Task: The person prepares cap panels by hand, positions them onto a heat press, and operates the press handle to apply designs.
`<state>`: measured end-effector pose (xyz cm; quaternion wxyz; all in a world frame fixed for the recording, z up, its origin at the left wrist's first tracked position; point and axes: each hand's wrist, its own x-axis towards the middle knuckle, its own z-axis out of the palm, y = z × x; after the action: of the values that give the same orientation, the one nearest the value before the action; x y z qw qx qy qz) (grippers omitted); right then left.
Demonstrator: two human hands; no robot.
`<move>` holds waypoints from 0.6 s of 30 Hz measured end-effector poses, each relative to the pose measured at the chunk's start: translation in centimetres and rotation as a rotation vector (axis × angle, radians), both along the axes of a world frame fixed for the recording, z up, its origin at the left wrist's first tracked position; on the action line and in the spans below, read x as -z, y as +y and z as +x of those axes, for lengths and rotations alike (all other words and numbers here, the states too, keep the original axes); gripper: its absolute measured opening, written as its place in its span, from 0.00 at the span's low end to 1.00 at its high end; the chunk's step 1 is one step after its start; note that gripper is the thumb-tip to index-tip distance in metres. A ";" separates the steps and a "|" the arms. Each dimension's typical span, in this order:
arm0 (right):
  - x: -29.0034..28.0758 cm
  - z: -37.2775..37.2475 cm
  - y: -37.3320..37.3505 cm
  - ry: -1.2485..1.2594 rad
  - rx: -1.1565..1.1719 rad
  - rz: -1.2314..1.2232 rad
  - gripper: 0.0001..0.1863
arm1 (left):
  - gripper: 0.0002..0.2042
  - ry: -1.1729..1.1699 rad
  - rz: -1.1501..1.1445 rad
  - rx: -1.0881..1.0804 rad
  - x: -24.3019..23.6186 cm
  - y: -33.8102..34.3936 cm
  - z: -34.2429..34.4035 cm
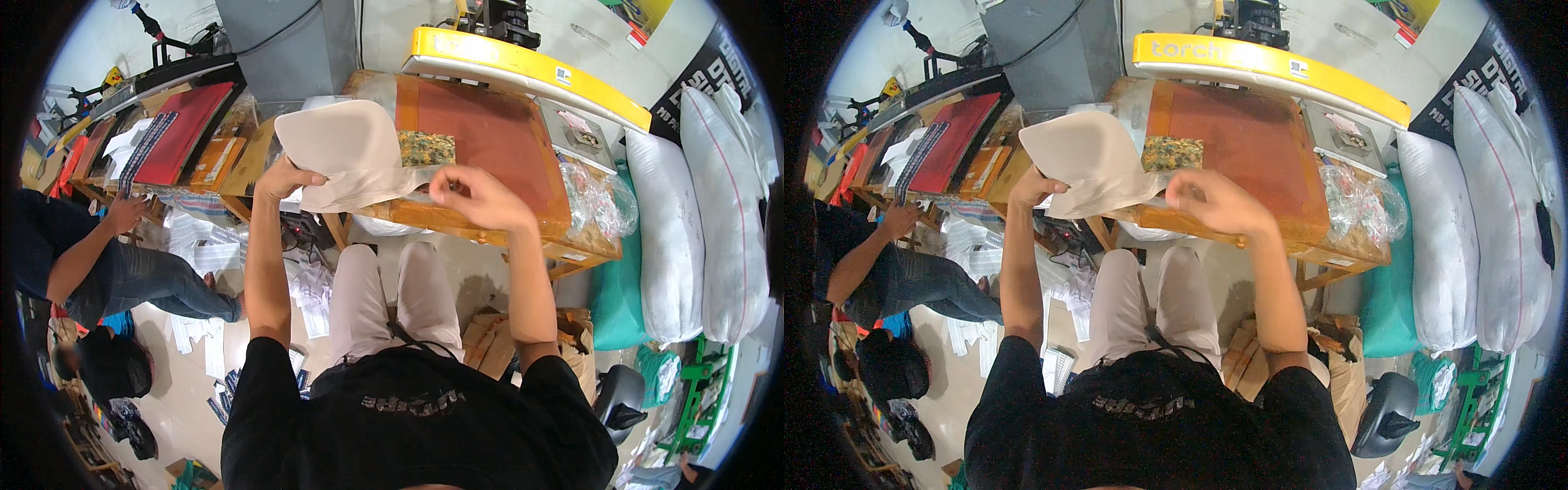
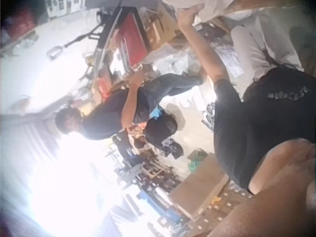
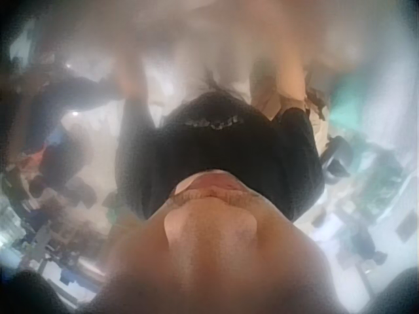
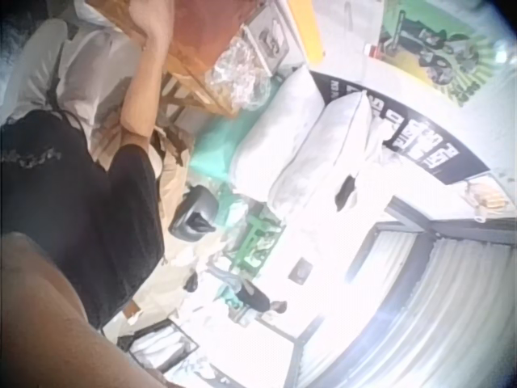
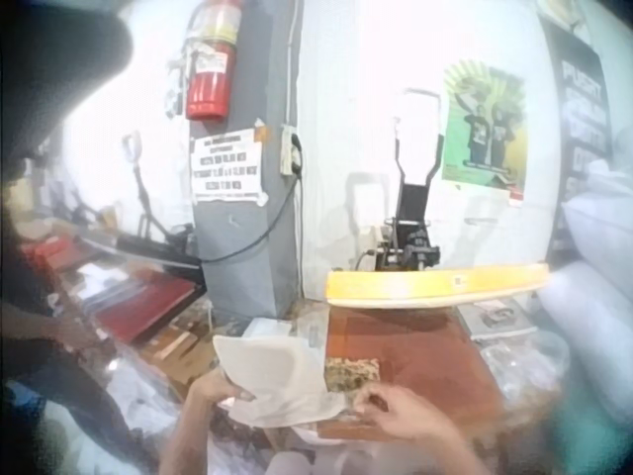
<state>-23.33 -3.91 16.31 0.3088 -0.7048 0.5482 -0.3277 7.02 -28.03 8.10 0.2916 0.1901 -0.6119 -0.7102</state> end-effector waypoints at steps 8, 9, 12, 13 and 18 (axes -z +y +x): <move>-1.1 -4.8 0.7 0.191 0.192 0.018 0.15 | 0.39 -0.029 -0.010 0.029 -0.1 -1.1 -0.2; -0.7 -5.2 0.4 0.310 0.319 -0.079 0.15 | 0.39 -0.039 -0.028 0.038 -0.2 -1.7 -0.2; 0.3 -6.1 0.7 0.407 0.423 -0.217 0.14 | 0.40 -0.019 -0.067 0.080 -1.0 -3.4 -1.7; -1.0 -4.7 1.3 0.337 0.406 -0.129 0.14 | 0.40 -0.010 -0.080 0.087 -1.5 -4.1 -1.9; -6.3 -2.2 4.7 0.151 0.367 -0.038 0.10 | 0.44 -0.092 -0.114 0.136 -2.4 -6.7 -3.3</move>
<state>-25.49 0.77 22.58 0.1885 -0.6212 0.6829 -0.3349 3.74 -34.75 10.50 0.2245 0.1637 -0.6755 -0.6830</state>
